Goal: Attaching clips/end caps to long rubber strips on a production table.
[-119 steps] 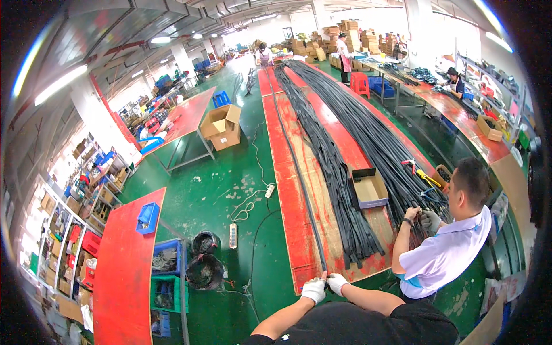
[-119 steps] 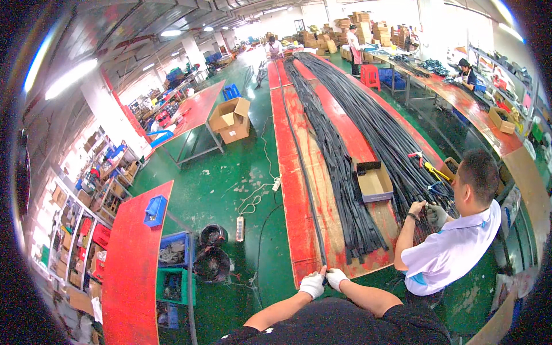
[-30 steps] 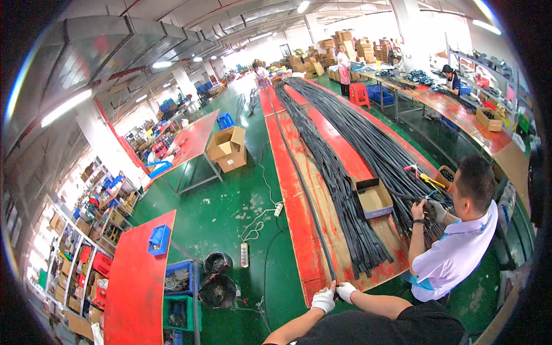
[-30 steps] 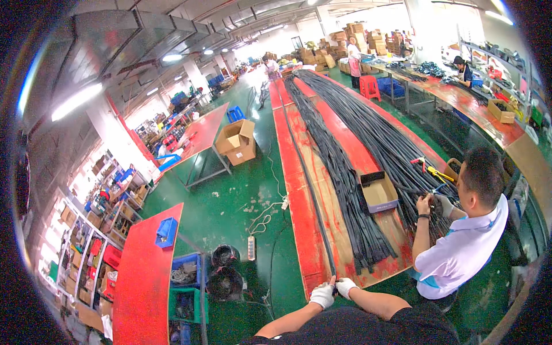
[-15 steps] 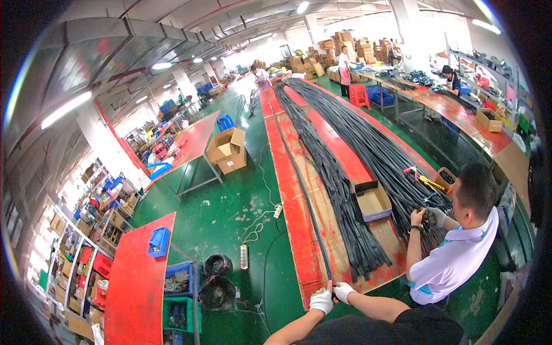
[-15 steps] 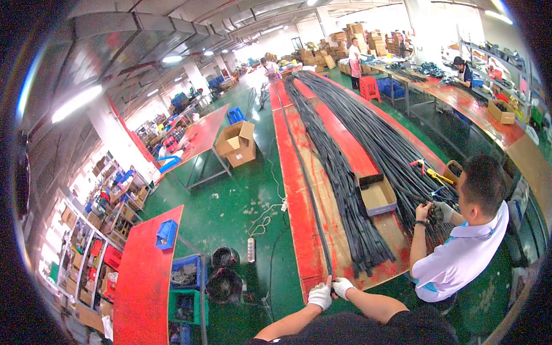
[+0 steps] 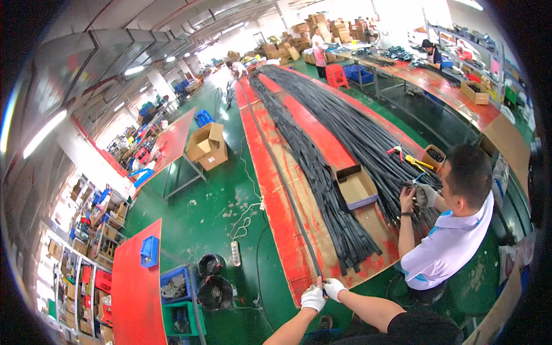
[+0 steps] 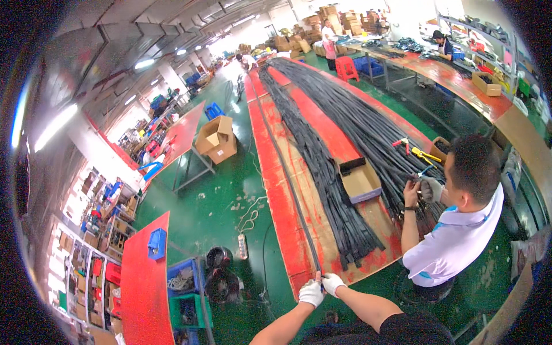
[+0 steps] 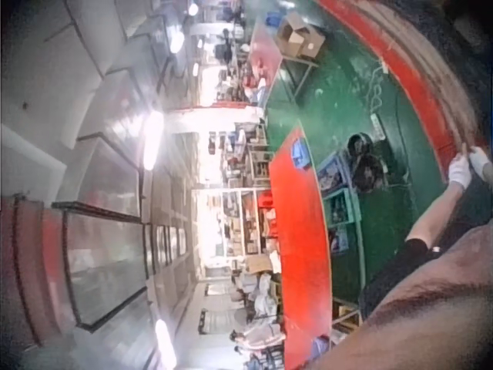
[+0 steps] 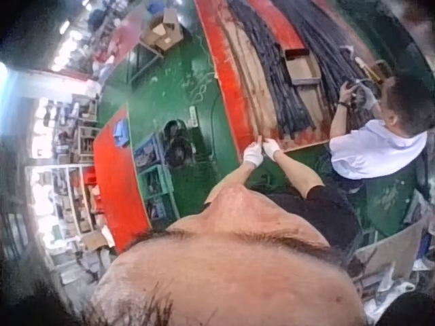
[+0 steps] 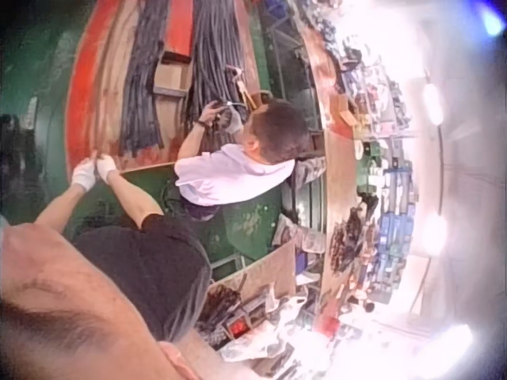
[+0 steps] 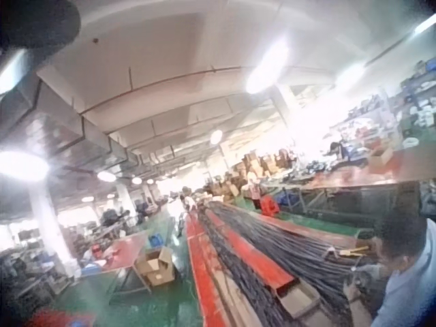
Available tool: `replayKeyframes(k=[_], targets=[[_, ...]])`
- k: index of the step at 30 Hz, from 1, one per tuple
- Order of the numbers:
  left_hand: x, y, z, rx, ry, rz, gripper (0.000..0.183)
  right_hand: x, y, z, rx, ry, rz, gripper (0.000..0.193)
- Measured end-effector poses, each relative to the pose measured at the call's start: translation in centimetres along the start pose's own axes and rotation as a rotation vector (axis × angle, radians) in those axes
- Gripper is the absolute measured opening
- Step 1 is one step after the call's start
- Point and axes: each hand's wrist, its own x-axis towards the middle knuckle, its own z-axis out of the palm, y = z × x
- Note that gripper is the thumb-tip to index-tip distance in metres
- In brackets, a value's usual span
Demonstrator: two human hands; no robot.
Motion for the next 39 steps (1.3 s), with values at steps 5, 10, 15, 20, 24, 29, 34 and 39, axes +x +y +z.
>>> replayKeyframes(k=[5,10,15,20,24,29,34,39], targets=[[0.5,-1.0,1.0,-0.046,0.000,0.013,0.093,1.2,1.1,1.1,0.129,0.015,0.032,0.036],[0.2,-1.6,1.5,-0.091,0.018,0.027,0.083,1.8,2.9,2.3,0.119,0.084,0.069,0.036],[0.4,-2.3,3.0,-0.097,0.013,0.001,0.089,3.7,5.6,3.3,0.179,0.084,0.047,0.034],[-0.1,-3.6,4.6,-0.163,0.064,0.008,0.086,2.8,4.5,4.4,0.280,0.084,0.123,0.034],[0.3,-3.9,4.9,-0.198,-0.038,-0.006,0.093,2.2,3.7,4.2,0.302,0.108,0.194,0.035],[0.5,-3.9,5.3,-0.143,0.016,-0.009,0.090,2.5,3.7,3.3,-0.159,0.122,0.038,0.032],[0.9,-3.2,5.1,-0.086,0.064,-0.027,0.087,1.4,4.9,3.9,-0.150,0.209,-0.037,0.033],[0.1,-3.1,3.3,-0.057,0.020,-0.021,0.081,-4.0,5.9,4.7,-0.310,0.196,-0.067,0.038]])
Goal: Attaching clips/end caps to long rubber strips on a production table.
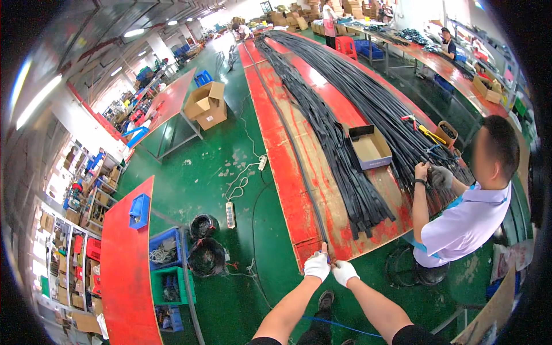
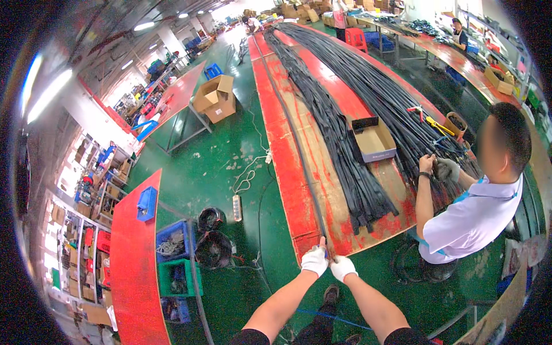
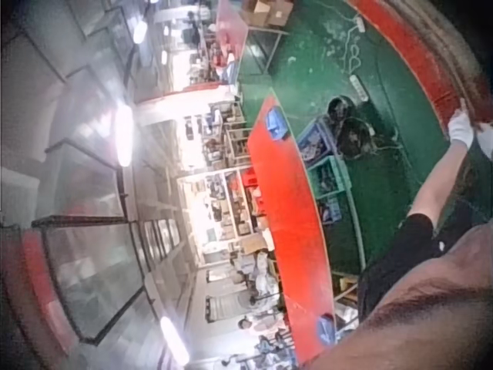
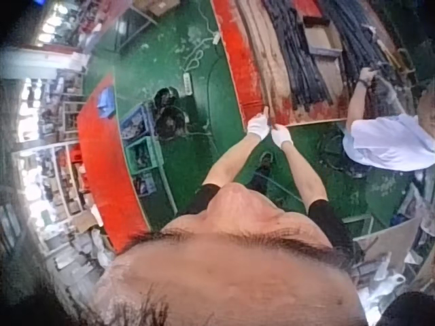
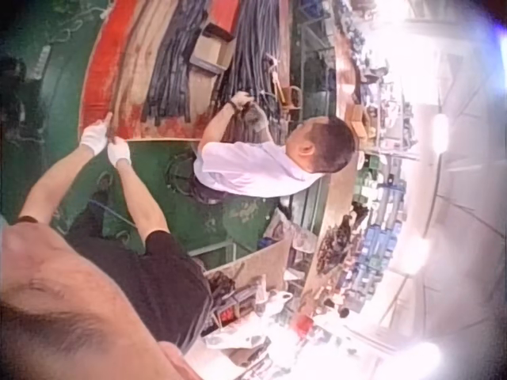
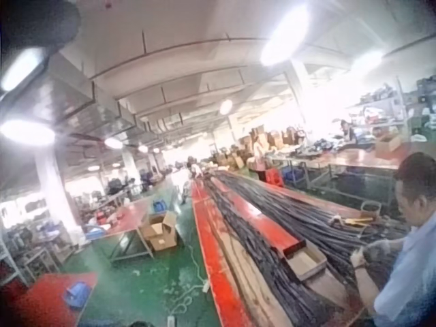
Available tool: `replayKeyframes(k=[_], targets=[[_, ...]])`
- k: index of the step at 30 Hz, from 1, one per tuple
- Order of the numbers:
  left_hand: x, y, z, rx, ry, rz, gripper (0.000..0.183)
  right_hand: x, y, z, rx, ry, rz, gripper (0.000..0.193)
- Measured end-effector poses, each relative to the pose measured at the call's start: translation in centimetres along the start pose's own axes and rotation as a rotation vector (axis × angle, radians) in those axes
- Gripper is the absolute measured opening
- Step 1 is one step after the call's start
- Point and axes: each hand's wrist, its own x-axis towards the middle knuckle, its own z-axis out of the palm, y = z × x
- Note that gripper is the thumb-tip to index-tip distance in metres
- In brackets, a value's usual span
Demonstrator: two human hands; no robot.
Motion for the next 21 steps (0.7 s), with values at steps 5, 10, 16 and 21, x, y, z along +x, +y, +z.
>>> replayKeyframes(k=[5,10,16,21], targets=[[0.3,0.3,-1.0,0.021,-0.008,0.003,0.081,-3.6,3.3,1.7,0.125,-0.074,0.075,0.035],[0.3,0.5,-1.1,0.007,-0.061,-0.016,0.081,-3.2,3.5,2.0,0.481,-0.155,0.226,0.038],[0.6,-0.6,-0.5,0.004,-0.047,0.000,0.083,0.4,-0.8,1.2,0.498,-0.033,0.229,0.041],[0.8,-1.1,-1.4,0.022,-0.120,-0.003,0.093,0.6,-1.2,1.6,0.104,0.035,0.057,0.037]])
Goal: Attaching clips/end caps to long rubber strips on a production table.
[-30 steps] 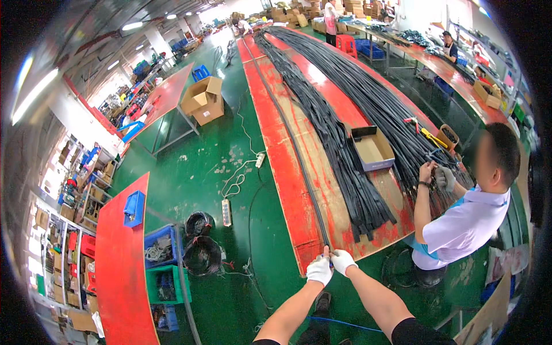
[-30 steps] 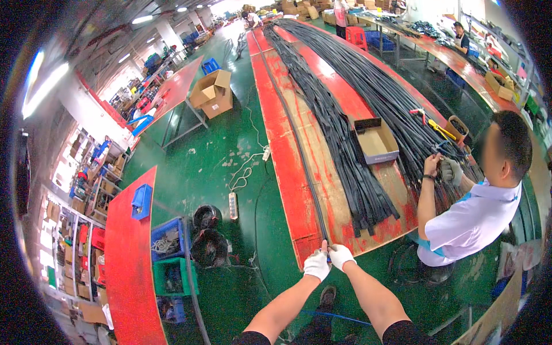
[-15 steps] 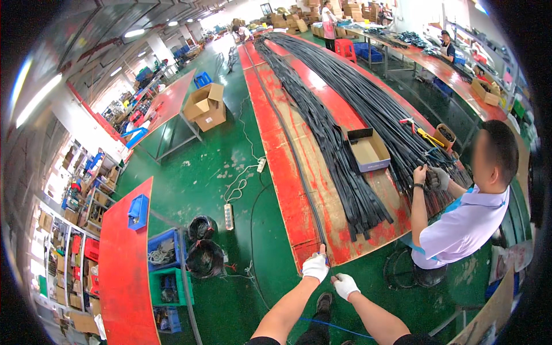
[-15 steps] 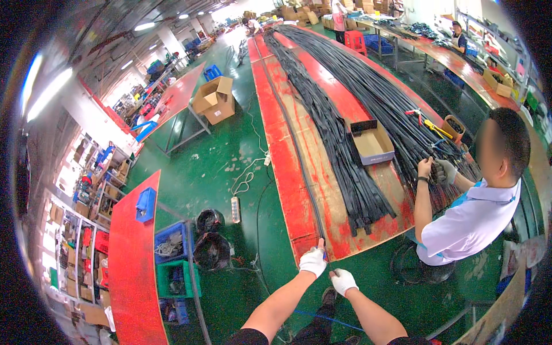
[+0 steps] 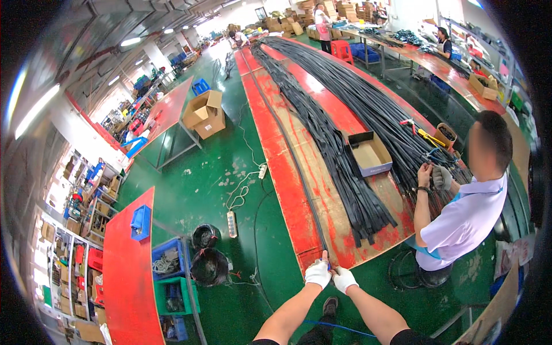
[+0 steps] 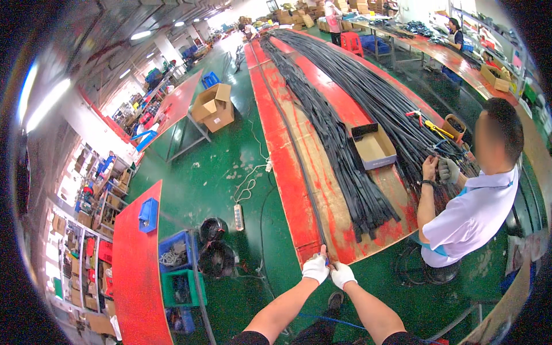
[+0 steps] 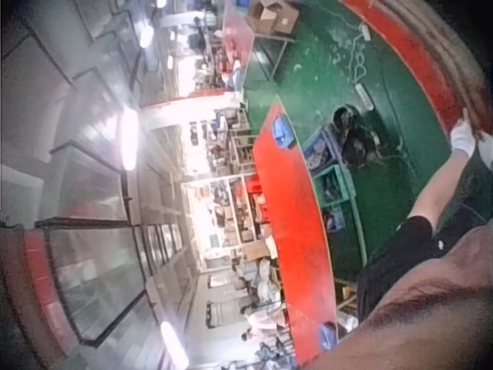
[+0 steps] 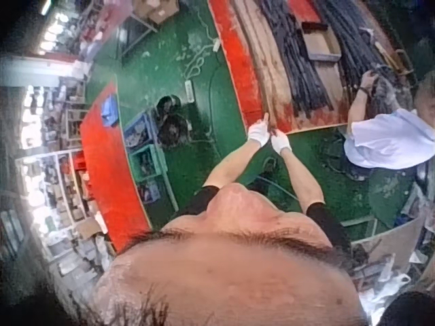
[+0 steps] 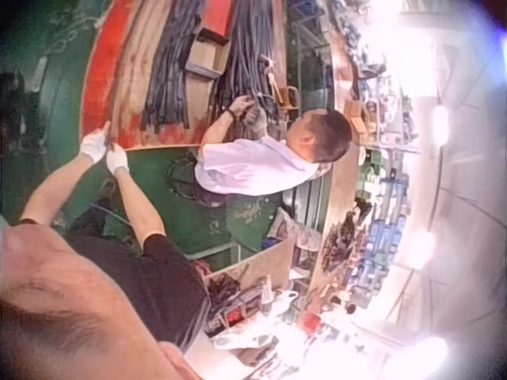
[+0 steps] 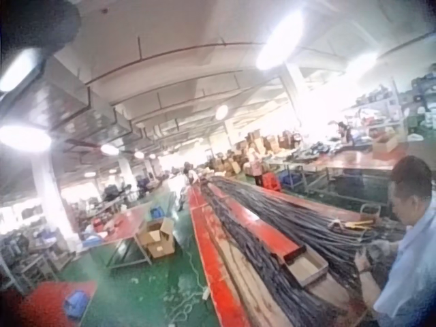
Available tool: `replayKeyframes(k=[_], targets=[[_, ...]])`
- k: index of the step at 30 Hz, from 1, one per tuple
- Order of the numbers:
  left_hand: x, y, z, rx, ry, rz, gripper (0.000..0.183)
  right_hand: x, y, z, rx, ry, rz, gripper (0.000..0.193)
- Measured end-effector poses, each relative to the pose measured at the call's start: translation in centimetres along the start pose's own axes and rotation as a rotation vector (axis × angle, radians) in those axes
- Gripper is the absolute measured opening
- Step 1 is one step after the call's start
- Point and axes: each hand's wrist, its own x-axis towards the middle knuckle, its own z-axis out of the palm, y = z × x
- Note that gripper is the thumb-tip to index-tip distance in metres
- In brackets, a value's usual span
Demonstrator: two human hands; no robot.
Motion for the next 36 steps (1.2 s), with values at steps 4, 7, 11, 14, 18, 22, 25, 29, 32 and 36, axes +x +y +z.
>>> replayKeyframes(k=[4,7,11,14,18,22,25,29,32,36], targets=[[0.3,-0.2,-0.5,0.021,0.021,0.012,0.094,-0.9,-1.2,-0.5,-0.084,0.005,-0.041,0.033],[0.8,-0.1,-1.1,0.002,0.039,0.012,0.088,-2.9,-2.3,-2.0,-0.050,-0.073,0.036,0.034],[0.3,-0.3,-0.7,0.013,0.020,-0.006,0.088,-7.0,0.9,-0.5,-0.120,-0.106,-0.012,0.039],[0.1,-0.8,0.6,0.014,0.035,-0.019,0.091,-10.8,3.1,0.4,-0.059,-0.153,0.050,0.041],[0.2,-1.0,1.7,0.012,0.048,-0.006,0.090,-9.7,3.7,1.1,0.407,-0.229,0.213,0.043],[0.3,0.3,2.3,0.021,0.066,0.050,0.081,-3.3,3.8,2.6,0.839,0.008,0.325,0.038],[0.6,0.0,1.6,0.087,0.072,0.032,0.093,-2.8,1.3,3.1,0.767,0.042,0.272,0.035],[0.9,0.8,1.4,0.109,0.082,0.065,0.094,-5.5,3.8,3.8,0.731,0.058,0.297,0.034],[0.2,0.8,1.0,0.110,0.067,0.057,0.091,-9.1,4.0,3.6,0.659,0.063,0.325,0.035],[-0.7,1.4,1.0,0.123,0.070,0.056,0.087,-11.2,3.3,2.7,0.665,0.115,0.323,0.036]])
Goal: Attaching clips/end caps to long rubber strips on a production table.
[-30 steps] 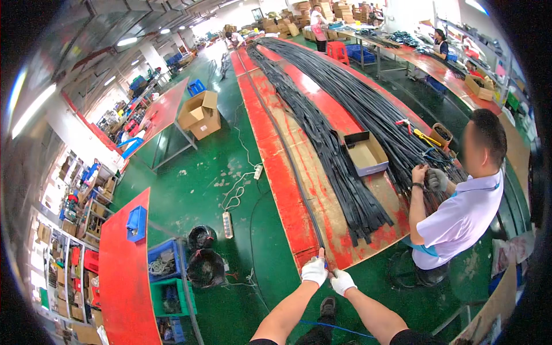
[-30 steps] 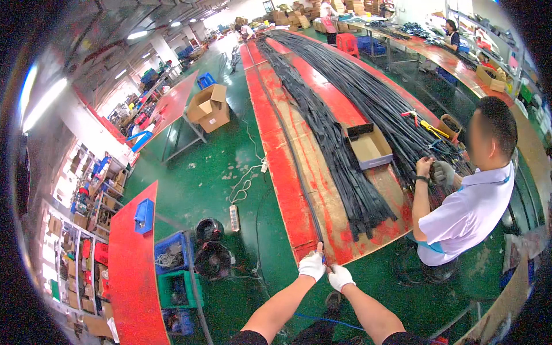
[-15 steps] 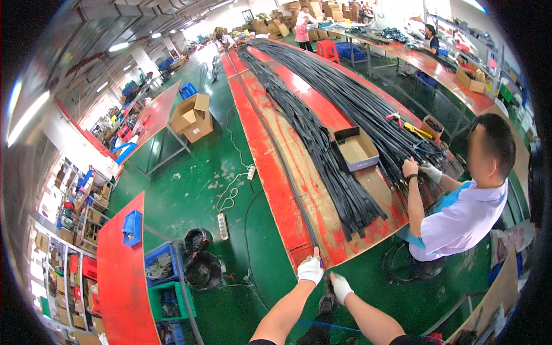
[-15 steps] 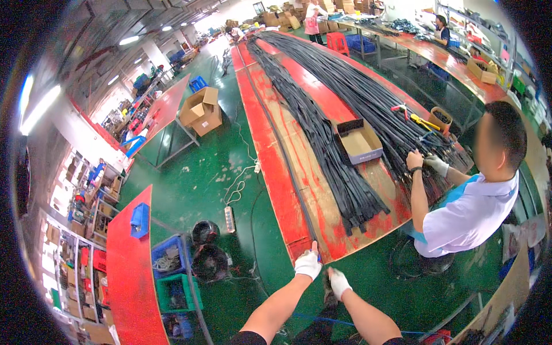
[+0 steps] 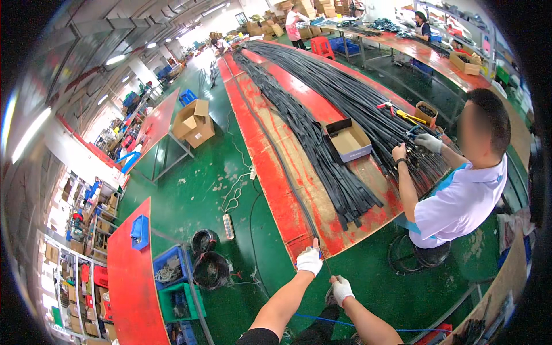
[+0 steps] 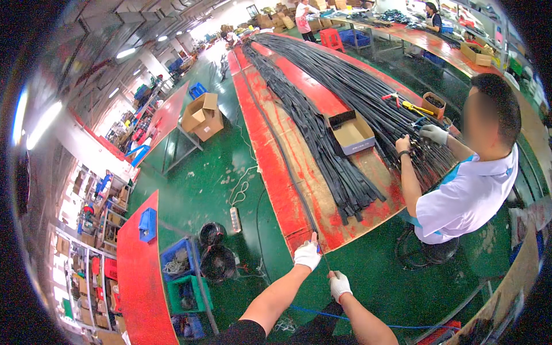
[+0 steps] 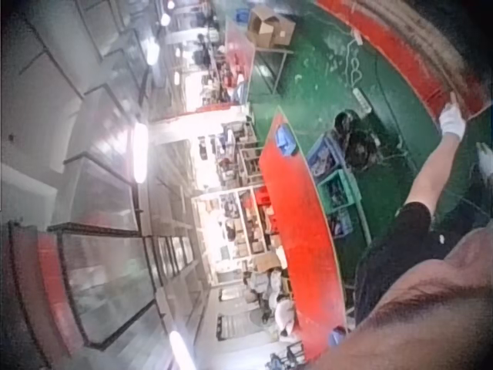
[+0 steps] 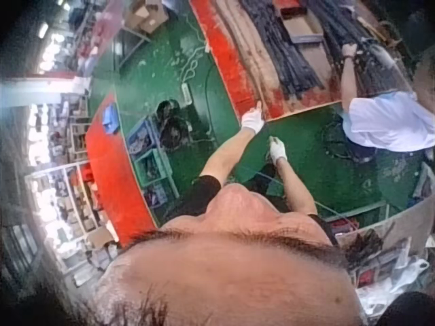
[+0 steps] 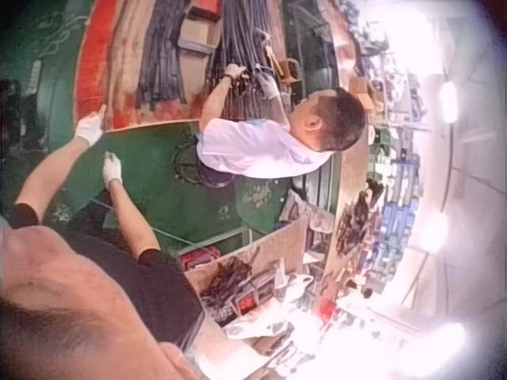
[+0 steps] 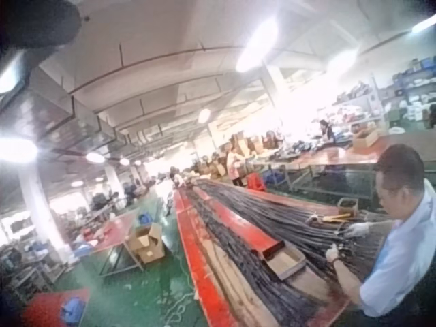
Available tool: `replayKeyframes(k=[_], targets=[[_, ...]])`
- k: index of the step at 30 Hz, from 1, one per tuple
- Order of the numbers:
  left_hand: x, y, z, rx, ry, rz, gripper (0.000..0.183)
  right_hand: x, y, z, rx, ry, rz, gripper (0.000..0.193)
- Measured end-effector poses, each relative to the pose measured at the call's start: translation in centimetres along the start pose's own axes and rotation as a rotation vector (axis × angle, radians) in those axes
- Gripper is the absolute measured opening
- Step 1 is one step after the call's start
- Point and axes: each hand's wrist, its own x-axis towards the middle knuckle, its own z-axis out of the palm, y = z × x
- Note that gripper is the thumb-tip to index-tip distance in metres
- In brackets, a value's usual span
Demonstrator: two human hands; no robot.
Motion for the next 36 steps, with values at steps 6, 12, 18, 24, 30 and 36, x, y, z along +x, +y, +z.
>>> replayKeyframes(k=[6,12,18,24,30,36], targets=[[0.4,-0.7,1.1,0.000,0.037,0.009,0.083,1.3,0.3,0.3,-0.015,-0.023,-0.021,0.036],[0.9,-1.0,1.0,-0.033,-0.062,-0.030,0.093,1.1,-0.5,1.2,0.031,-0.039,0.029,0.035],[1.5,-1.2,1.4,-0.041,0.022,-0.015,0.089,2.3,-1.5,0.9,0.053,-0.072,0.075,0.035],[2.5,-0.8,1.1,-0.050,0.030,-0.019,0.090,5.5,-2.3,1.0,-0.002,-0.075,0.008,0.035],[2.1,-1.1,1.0,-0.058,0.035,-0.032,0.091,5.2,-2.4,1.8,-0.018,-0.061,-0.027,0.035],[2.5,-1.1,0.9,-0.086,0.016,-0.030,0.092,4.4,-0.3,0.7,-0.008,-0.057,0.075,0.035]])
